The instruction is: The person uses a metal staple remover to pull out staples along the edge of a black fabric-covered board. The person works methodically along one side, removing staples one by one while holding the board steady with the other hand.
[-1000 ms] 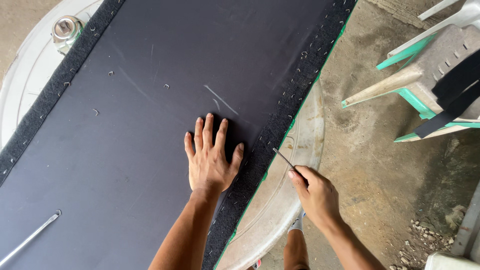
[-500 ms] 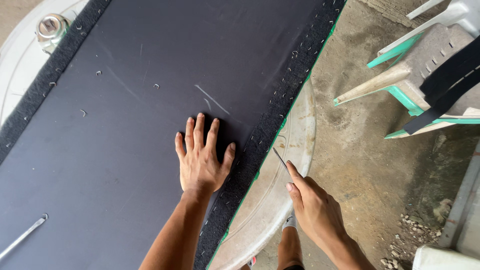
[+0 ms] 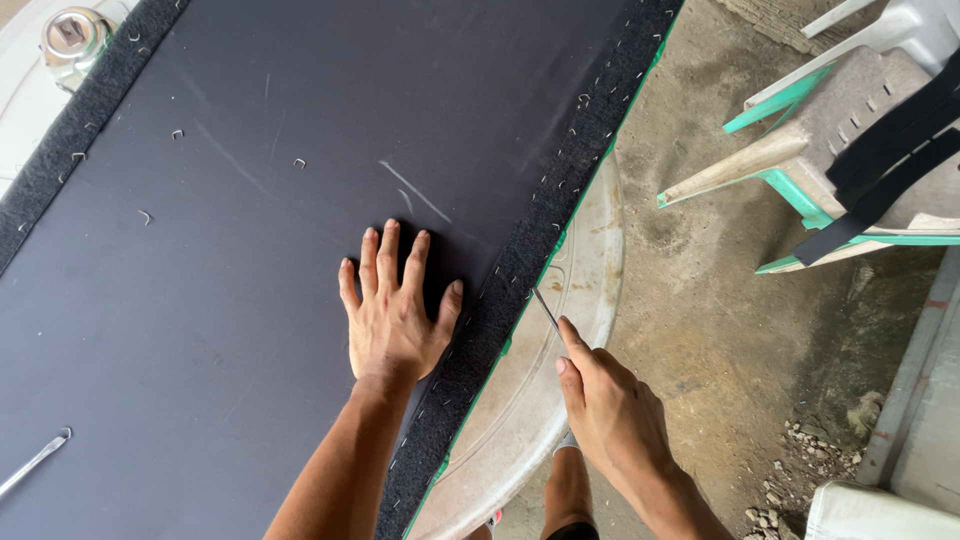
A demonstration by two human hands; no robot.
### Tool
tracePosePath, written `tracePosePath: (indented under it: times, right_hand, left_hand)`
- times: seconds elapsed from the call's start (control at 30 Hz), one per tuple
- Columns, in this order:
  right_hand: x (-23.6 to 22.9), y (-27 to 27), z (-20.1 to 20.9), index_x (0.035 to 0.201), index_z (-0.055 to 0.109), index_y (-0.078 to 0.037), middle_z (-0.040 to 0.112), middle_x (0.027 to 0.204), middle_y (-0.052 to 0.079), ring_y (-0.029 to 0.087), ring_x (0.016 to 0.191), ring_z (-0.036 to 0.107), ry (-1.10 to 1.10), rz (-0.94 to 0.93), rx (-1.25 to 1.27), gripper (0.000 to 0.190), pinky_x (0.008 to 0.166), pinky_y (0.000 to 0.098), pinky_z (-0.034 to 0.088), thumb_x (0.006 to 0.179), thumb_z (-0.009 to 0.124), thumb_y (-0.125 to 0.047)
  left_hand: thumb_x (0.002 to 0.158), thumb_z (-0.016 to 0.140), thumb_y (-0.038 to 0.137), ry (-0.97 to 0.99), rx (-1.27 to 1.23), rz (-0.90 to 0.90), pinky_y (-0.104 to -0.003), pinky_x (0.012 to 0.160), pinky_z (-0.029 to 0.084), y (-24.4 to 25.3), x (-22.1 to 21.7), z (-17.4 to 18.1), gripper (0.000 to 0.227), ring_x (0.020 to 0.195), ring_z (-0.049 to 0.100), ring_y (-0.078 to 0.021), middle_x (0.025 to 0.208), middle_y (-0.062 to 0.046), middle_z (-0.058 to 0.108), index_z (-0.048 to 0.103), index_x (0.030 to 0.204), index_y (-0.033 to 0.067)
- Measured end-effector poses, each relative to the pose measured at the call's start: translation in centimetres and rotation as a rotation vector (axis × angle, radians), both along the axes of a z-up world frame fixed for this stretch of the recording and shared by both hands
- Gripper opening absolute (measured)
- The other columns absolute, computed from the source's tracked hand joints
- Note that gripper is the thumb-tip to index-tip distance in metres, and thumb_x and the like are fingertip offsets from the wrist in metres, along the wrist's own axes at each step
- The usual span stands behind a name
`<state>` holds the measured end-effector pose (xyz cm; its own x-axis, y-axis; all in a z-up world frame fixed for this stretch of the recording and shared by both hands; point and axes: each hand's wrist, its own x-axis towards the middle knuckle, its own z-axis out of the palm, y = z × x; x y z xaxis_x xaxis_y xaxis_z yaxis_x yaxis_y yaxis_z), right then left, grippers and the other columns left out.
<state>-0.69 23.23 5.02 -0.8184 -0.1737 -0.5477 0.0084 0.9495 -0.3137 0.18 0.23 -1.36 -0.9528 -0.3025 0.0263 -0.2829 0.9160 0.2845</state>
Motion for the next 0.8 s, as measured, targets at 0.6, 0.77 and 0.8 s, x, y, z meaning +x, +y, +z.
tracePosePath:
  times: [0.6, 0.77, 0.8]
  right_hand:
    - [2.7, -4.2, 3.3, 0.165, 0.017, -0.012, 0.055, 0.099, 0.009, 0.019, 0.077, 0.061, -0.674, -0.931, -1.135, 0.084, 0.07, 0.0338, 0.054, 0.093, 0.061, -0.014]
    - [3.0, -7.1, 4.0, 0.163, 0.012, -0.02, 0.057, 0.103, 0.009, 0.019, 0.08, 0.064, -0.734, -1.061, -1.215, 0.09, 0.072, 0.0329, 0.057, 0.088, 0.061, -0.01]
    - [3.1, -6.8, 3.8, 0.164, 0.013, -0.022, 0.058, 0.104, 0.008, 0.018, 0.078, 0.063, -0.715, -1.036, -1.198, 0.09, 0.069, 0.0331, 0.056, 0.088, 0.061, -0.009]
  left_hand:
    - [0.095, 0.05, 0.055, 0.03, 0.021, 0.002, -0.06, 0.12, 0.01, 0.2, 0.2, 0.2, 0.07, 0.152, 0.019, -0.0351, 0.163, -0.016, 0.03, 0.042, 0.152, 0.0156]
    - [0.095, 0.05, 0.055, 0.015, 0.012, 0.008, -0.06, 0.12, 0.01, 0.2, 0.1, 0.6, 0.07, 0.152, 0.02, -0.0344, 0.162, -0.016, 0.03, 0.042, 0.153, 0.0167]
    - [0.095, 0.05, 0.055, 0.014, 0.013, 0.005, -0.06, 0.12, 0.01, 0.1, 0.2, 0.6, 0.07, 0.152, 0.02, -0.0345, 0.162, -0.016, 0.03, 0.042, 0.153, 0.0165]
